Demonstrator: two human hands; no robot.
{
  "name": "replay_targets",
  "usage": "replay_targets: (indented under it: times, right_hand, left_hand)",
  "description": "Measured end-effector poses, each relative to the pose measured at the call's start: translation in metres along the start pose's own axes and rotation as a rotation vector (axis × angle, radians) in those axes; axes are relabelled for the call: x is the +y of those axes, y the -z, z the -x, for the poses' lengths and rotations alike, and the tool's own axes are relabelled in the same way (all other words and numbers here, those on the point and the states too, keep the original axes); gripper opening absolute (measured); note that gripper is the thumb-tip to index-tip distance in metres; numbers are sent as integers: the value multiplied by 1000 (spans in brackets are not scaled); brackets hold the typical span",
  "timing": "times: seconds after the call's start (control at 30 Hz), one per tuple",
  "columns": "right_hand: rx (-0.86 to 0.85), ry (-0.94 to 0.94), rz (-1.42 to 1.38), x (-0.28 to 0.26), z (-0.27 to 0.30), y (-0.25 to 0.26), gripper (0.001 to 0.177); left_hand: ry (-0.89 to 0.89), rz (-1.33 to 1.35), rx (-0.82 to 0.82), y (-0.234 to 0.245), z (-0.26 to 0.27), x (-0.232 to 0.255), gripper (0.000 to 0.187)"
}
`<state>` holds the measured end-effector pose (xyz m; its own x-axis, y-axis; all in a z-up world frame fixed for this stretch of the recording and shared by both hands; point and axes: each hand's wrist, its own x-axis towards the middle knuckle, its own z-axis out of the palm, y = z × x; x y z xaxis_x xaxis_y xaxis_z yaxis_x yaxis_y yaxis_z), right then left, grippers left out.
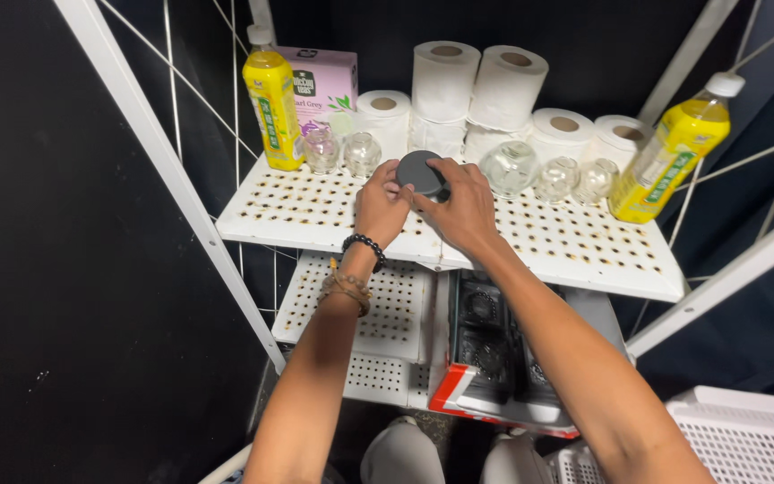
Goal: The person sits on the floor and repeatedly picks up pairs of dark grey circular lids from a white plastic basket. They place the lids onto a white perforated shelf, arranging them next to other items like paper towels and glass jars.
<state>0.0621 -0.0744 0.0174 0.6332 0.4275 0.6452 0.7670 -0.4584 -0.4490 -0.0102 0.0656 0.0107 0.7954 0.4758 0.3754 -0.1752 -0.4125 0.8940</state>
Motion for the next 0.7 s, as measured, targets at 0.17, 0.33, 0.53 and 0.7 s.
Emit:
replay_targets:
  times: [0.17, 0.33, 0.53, 0.7]
  right_hand:
    - [-68, -8, 19, 12, -19, -28, 58]
    - [-200, -29, 59, 16, -18, -27, 57]
    - [-285, -81, 145, 22, -18, -30, 61]
    - [-241, -128, 174, 24, -13, -29, 63]
  left_hand:
    - [138, -275, -95, 7, 5, 18, 64]
    - [179, -291, -133, 7, 7, 15, 64]
    - [179, -335, -137, 1, -1, 2, 68]
    - [144, -357, -125, 0, 6, 4, 69]
